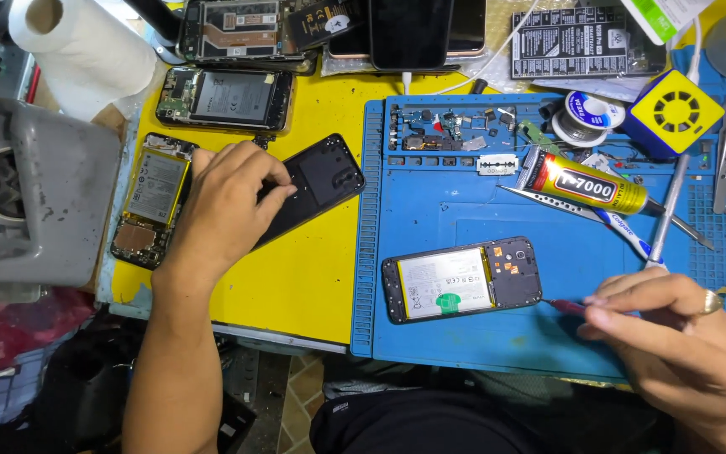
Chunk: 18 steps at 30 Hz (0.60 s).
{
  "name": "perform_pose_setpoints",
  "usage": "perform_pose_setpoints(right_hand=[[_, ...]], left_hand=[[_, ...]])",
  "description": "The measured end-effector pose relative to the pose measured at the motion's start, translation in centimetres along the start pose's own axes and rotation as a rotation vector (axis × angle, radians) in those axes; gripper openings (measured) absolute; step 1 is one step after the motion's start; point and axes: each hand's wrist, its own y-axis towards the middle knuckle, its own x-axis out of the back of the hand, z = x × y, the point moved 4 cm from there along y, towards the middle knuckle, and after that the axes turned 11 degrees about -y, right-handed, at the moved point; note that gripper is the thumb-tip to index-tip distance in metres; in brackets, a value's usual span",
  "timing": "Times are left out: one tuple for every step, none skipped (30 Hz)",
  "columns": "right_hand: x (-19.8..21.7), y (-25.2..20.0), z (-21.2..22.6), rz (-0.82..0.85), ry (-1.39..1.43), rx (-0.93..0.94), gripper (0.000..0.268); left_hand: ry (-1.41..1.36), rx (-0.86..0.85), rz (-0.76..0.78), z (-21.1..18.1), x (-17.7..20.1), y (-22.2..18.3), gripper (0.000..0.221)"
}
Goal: Disassembling a smartphone by removing the back cover and unscrewing internal components.
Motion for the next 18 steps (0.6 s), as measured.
perform_pose_setpoints(right_hand=[[0.1, -0.3, -0.1, 0.028, 0.044, -0.006, 0.022], [0.1, -0.6, -0.2, 0.055, 0.088, -0.012, 0.026], [0.1, -0.4, -0.1, 0.056, 0.079, -0.017, 0.026], [-0.1, -0.4, -0.2, 0.108, 0.045, -0.053, 0.033], [0.0, -0.5, -0.1, 0.157, 0.000, -0.098, 0.041], [-0.2, 0.1, -0.6, 0.157, -0.020, -0.112, 0.041], [-0.1, 0.4, -0.5, 0.170, -0.009, -0.037, 0.049], [0.0, 0.8, -0.5, 0.185, 0.001, 0.038, 0.062], [-0.1, 1.1, -0.4, 0.187, -0.029, 0.015, 0.062], [0.1, 1.5, 0.0, 0.095, 0.014, 0.033, 0.035], [0.1, 2.0, 0.2, 0.003, 0.067, 0.058, 0.013], [0.3, 1.6, 0.3, 0.007, 0.046, 0.043, 0.013], [0.2, 1.3, 0.1, 0.037, 0.098, 0.009, 0.020], [0.1, 0.9, 0.0, 0.066, 0.151, -0.026, 0.028], [0.1, 0.8, -0.2, 0.072, 0.146, -0.033, 0.028], [0.0, 0.7, -0.3, 0.123, 0.194, -0.024, 0.035], [-0.3, 0.5, -0.5, 0.170, 0.247, -0.015, 0.043], [-0.2, 0.7, -0.6, 0.170, 0.246, -0.022, 0.043]], left_hand=[[-0.014, 0.004, -0.039, -0.2, 0.2, 0.1, 0.011], [-0.028, 0.008, -0.077, -0.4, 0.3, 0.2, 0.013], [-0.036, 0.002, -0.076, -0.6, 0.2, 0.4, 0.013], [-0.023, -0.049, -0.082, -1.0, 0.1, 0.5, 0.004], [-0.020, -0.111, -0.086, -1.6, -0.4, 0.9, 0.011], [-0.038, -0.126, -0.082, -2.6, -1.3, 1.2, 0.011], [-0.113, -0.193, -0.094, -3.9, -2.3, 1.8, 0.011], [-0.189, -0.258, -0.107, -5.3, -3.3, 2.4, 0.020], [-0.219, -0.280, -0.100, -7.3, -4.7, 3.0, 0.020], [-0.428, -0.304, -0.012, -9.5, -6.2, 3.4, 0.011], [-0.627, -0.317, 0.079, -11.5, -7.3, 3.6, 0.006], [-0.647, -0.330, 0.087, -12.8, -8.9, 4.2, 0.006], [-0.712, -0.408, 0.194, -14.4, -10.5, 4.4, 0.004], [-0.774, -0.487, 0.301, -16.0, -12.0, 4.5, 0.004], [-0.785, -0.487, 0.303, -16.7, -12.8, 5.0, 0.004], [-0.769, -0.508, 0.425, -17.6, -14.0, 5.3, 0.012], [-0.745, -0.528, 0.551, -18.4, -15.1, 5.5, 0.026], [-0.750, -0.528, 0.556, -18.5, -15.5, 5.8, 0.026]])
